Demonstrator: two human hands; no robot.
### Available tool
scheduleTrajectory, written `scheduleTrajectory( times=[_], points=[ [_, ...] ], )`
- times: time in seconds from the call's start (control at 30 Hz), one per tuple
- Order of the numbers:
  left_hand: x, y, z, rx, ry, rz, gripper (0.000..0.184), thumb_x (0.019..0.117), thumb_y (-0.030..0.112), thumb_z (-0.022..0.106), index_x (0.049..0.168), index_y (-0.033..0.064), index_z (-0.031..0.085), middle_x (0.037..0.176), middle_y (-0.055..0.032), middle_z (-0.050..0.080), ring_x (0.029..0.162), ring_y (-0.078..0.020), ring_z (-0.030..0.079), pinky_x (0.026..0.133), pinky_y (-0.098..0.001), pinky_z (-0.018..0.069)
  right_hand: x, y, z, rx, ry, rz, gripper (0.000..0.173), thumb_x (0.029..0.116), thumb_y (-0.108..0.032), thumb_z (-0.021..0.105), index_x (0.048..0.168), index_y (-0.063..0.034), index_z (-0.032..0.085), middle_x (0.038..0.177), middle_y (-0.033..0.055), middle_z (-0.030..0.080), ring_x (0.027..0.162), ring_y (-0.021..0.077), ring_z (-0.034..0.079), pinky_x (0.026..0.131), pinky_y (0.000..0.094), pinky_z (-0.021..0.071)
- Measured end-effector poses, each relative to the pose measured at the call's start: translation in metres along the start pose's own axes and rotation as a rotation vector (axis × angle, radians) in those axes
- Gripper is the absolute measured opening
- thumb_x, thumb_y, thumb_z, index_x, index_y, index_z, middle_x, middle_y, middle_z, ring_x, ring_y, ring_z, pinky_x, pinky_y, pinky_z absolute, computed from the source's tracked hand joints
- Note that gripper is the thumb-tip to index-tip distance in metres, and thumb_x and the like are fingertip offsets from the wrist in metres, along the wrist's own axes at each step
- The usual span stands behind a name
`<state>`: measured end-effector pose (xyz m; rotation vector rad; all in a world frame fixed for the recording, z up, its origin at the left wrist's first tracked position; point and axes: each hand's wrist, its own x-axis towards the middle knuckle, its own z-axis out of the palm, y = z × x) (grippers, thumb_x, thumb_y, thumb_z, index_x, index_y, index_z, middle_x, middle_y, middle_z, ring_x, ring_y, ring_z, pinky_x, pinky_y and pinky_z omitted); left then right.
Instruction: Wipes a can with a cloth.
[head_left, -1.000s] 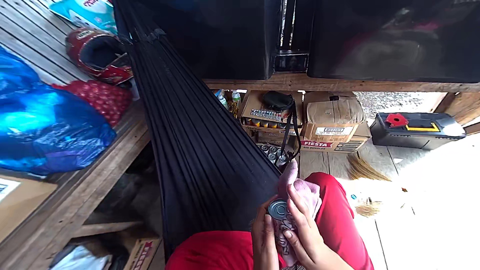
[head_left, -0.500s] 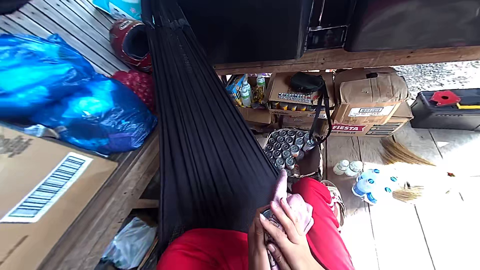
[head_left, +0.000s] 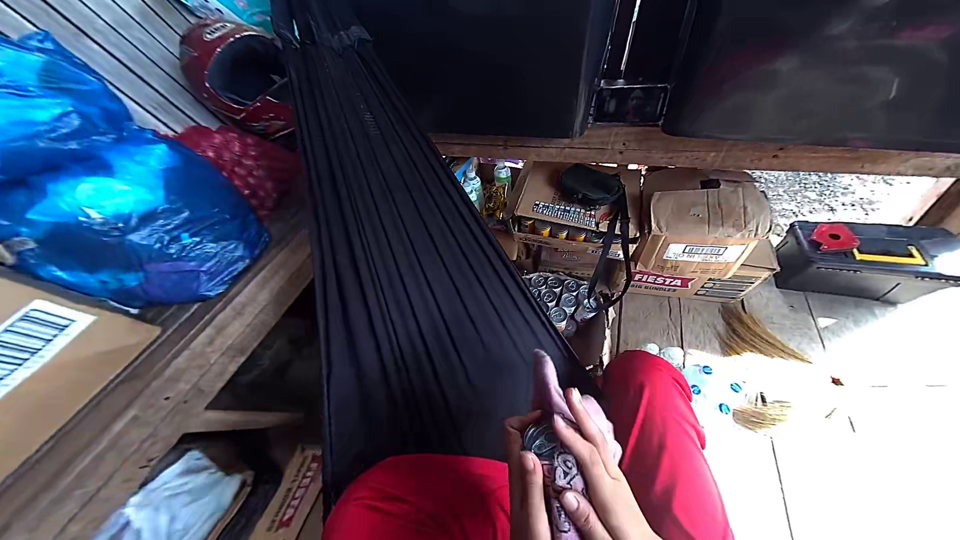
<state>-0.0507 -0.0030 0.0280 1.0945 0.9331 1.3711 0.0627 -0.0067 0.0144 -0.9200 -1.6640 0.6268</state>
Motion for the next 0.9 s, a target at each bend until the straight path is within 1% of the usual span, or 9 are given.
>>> scheduleTrajectory(
  times=[0.13,0.23,0.33,0.4,0.47,0.6,0.73,0.83,0.9],
  points=[
    [0.003,-0.011,0.05,-0.188,-0.019,-0.151,0.059,0.1067,0.053,0.033,0.13,0.0025,0.052,0.113,0.0098,0.07,0.107,0.0047,0.065,0.098,-0.0202,0.0525,0.017,0.019,-0.059,-0.218,-0.033,-0.123,0.049,0.1117,-0.046,0.024,0.146,-0.025,0.051,0.166,0.0052,0.033,0.158,0.018,0.019,0.128,0.0398,0.0143],
    [0.003,-0.018,0.084,-0.236,-0.017,-0.152,0.057,0.1098,0.046,0.028,0.134,-0.0014,0.049,0.114,0.0098,0.07,0.109,0.0041,0.064,0.1,-0.0218,0.0515,0.043,0.024,-0.098,-0.103,-0.037,-0.123,0.056,0.1111,-0.048,0.021,0.149,-0.016,0.049,0.166,0.0102,0.032,0.157,0.0169,0.023,0.128,0.0365,0.0203],
    [0.007,-0.025,0.1,-0.331,0.008,-0.017,0.064,0.0957,0.067,0.047,0.132,0.0144,0.054,0.12,0.0096,0.07,0.114,-0.0001,0.064,0.1,-0.0242,0.052,0.05,0.029,-0.111,0.116,-0.061,-0.051,0.075,0.1095,-0.055,0.018,0.155,0.0022,0.035,0.166,0.0208,0.027,0.156,0.0224,0.025,0.127,0.04,0.0253],
    [0.019,-0.028,0.091,-0.279,-0.044,0.139,0.069,0.0927,0.071,0.049,0.133,0.015,0.044,0.123,0.0074,0.062,0.116,-0.0006,0.059,0.1,-0.0225,0.0497,0.04,0.03,-0.102,0.194,-0.075,-0.019,0.083,0.1072,-0.061,0.018,0.158,0.0044,0.026,0.166,0.0239,0.027,0.155,0.0247,0.028,0.127,0.0431,0.0266],
    [0.027,-0.02,0.077,-0.204,-0.014,0.171,0.065,0.0926,0.069,0.052,0.125,0.0135,0.049,0.116,0.0072,0.064,0.11,0.0008,0.061,0.096,-0.0197,0.051,0.025,0.024,-0.083,0.231,-0.061,-0.018,0.077,0.107,-0.06,0.026,0.161,-0.0056,0.022,0.167,0.0177,0.029,0.155,0.0194,0.027,0.128,0.0404,0.0232],
    [0.021,-0.006,0.049,-0.056,-0.019,0.194,0.059,0.1006,0.063,0.037,0.117,0.0137,0.066,0.113,0.0092,0.07,0.108,0.0031,0.062,0.097,-0.0172,0.0496,0.009,0.022,-0.045,0.234,0.015,-0.07,0.06,0.1081,-0.055,0.032,0.161,-0.027,0.026,0.169,0.0032,0.028,0.156,0.016,0.024,0.129,0.0406,0.0188],
    [-0.002,0.0,0.016,-0.026,-0.008,0.23,0.055,0.1048,0.057,0.033,0.125,0.0167,0.064,0.12,0.0108,0.068,0.115,0.0028,0.061,0.102,-0.0186,0.0476,0.015,0.02,-0.01,0.289,0.023,-0.126,0.067,0.1084,-0.057,0.016,0.156,-0.0147,0.037,0.161,0.0061,0.043,0.153,0.0184,0.034,0.128,0.0401,0.024],
    [-0.019,0.012,-0.01,0.151,-0.051,0.387,0.049,0.1062,0.057,0.033,0.114,0.0234,0.067,0.111,0.0159,0.067,0.11,0.0053,0.06,0.097,-0.0145,0.0463,0.017,0.002,0.023,0.757,-0.036,0.159,0.079,0.1065,-0.06,0.023,0.151,0.0026,0.041,0.148,0.0123,0.057,0.139,0.0155,0.052,0.119,0.0327,0.0385],
    [-0.023,0.022,-0.027,0.304,-0.15,0.576,0.051,0.1076,0.053,0.034,0.101,0.0125,0.065,0.101,0.0025,0.067,0.103,-0.0052,0.063,0.093,-0.0199,0.0503,0.02,-0.023,0.044,1.164,-0.008,0.525,0.074,0.1055,-0.054,0.04,0.147,0.0078,0.04,0.137,0.0136,0.063,0.123,0.0126,0.061,0.104,0.0298,0.0481]
  ],
)
